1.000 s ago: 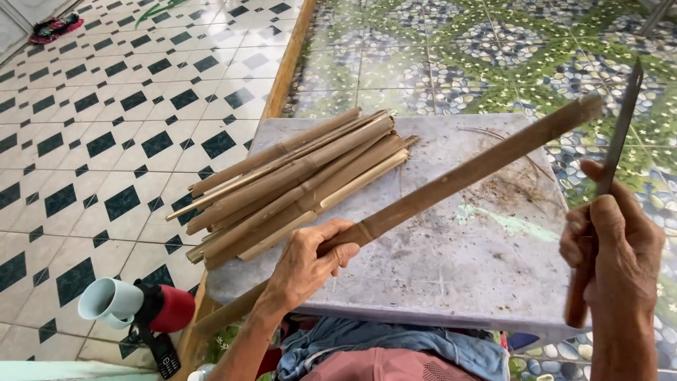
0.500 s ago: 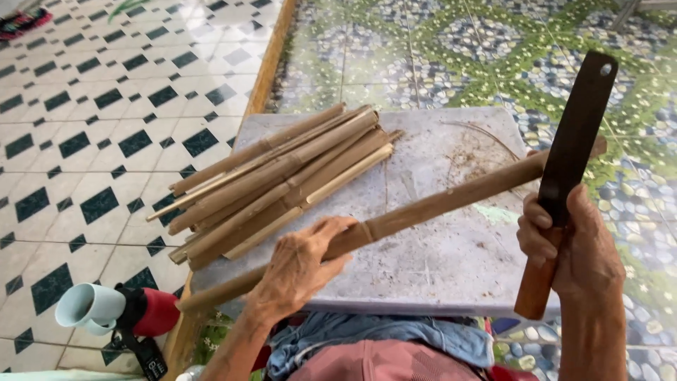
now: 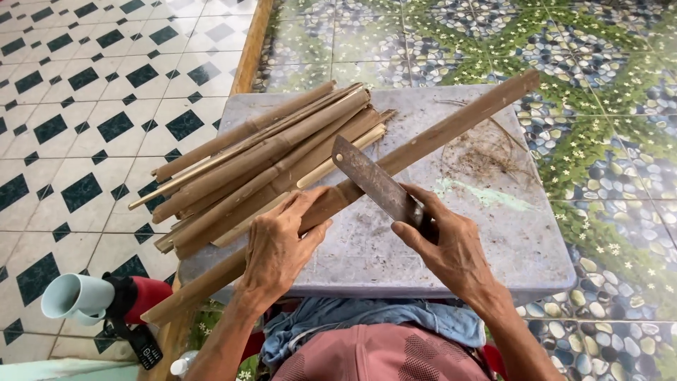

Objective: The person uses a large knife to shave and smooth a long bamboo stick held in the left hand. They repeatedly draw the blade along the stick's length, rotating it to work different sides. A pile of similar bamboo sticks rests on the table nearby.

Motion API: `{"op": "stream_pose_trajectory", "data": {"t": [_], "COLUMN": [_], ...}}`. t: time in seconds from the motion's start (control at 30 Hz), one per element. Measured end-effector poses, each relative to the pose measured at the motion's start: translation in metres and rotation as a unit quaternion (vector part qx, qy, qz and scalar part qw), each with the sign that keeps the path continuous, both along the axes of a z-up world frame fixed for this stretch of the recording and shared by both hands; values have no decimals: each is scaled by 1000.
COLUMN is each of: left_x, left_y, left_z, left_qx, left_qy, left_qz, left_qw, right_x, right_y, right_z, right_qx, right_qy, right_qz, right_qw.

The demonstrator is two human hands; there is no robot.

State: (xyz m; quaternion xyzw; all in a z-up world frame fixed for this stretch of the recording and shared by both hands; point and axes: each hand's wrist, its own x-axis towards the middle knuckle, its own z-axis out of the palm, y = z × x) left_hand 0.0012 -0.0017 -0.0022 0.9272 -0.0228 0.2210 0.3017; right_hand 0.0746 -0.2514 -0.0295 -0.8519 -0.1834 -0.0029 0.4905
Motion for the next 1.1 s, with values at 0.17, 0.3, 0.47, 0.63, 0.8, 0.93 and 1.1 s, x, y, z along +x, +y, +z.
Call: {"op": "stream_pose_trajectory", "data": {"t": [0.17, 0.3, 0.47, 0.63, 0.8, 0.93, 1.1], "left_x": [0, -1, 0, -3, -2, -4, -1], "left_y": [0, -5, -4, -4, -4, -5, -12], "left_z": [-2, 1, -1, 7, 2, 4, -8], "left_qx": [-2, -5, 2, 20, 79, 109, 116], "left_qy": [-9, -5, 7, -19, -34, -44, -57], "left_qz": [-1, -6, -12, -6, -2, 4, 6], "left_qw": [1000, 1000, 1000, 1000, 996, 993, 992], "right_x": [16, 20, 10, 11, 27, 39, 20], "right_y": [-23, -40, -13, -13, -34, -63, -27], "right_z": [0, 12, -5, -3, -11, -11, -16], "right_qx": [-26, 43, 38, -15, -52, -45, -29], "right_qy": [-27, 19, 16, -12, -94, -121, -102], "right_qz": [-40, -85, -49, -20, -82, -122, -78], "right_qw": [998, 995, 998, 1000, 991, 984, 991]}}
